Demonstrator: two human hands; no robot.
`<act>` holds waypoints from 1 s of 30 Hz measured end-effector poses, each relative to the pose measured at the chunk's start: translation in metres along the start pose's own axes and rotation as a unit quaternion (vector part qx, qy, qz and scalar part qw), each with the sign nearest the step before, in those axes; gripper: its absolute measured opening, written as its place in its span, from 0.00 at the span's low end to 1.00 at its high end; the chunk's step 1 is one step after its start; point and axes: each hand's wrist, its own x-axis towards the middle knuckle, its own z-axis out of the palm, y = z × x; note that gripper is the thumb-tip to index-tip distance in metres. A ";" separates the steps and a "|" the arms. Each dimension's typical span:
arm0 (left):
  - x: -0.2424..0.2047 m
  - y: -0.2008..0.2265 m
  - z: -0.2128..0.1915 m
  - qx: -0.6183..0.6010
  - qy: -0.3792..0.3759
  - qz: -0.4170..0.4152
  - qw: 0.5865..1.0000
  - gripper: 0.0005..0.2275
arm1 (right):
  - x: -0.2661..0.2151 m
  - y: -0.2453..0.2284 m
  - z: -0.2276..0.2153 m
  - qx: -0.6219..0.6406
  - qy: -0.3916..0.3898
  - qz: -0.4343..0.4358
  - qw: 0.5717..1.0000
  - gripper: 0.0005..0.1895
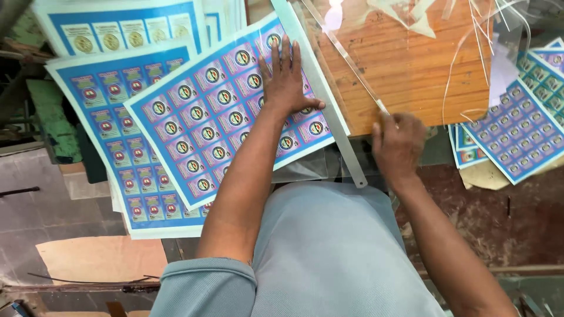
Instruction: Cut printed label sheets using a metal ruler and a utility knife.
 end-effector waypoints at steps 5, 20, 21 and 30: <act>-0.004 0.000 0.002 -0.013 0.004 0.002 1.000 0.73 | -0.002 -0.044 0.024 0.122 -0.052 0.030 0.991 0.18; -0.008 0.001 -0.001 -0.014 -0.003 -0.001 1.000 0.74 | 0.030 -0.035 0.052 0.149 -0.100 0.171 0.969 0.14; -0.006 0.001 0.000 -0.011 -0.004 -0.002 1.000 0.74 | 0.032 -0.030 0.056 0.125 -0.124 0.107 0.979 0.12; -0.008 0.002 -0.011 -0.018 -0.006 -0.009 1.000 0.73 | 0.091 -0.023 0.015 0.516 -0.304 0.174 0.782 0.16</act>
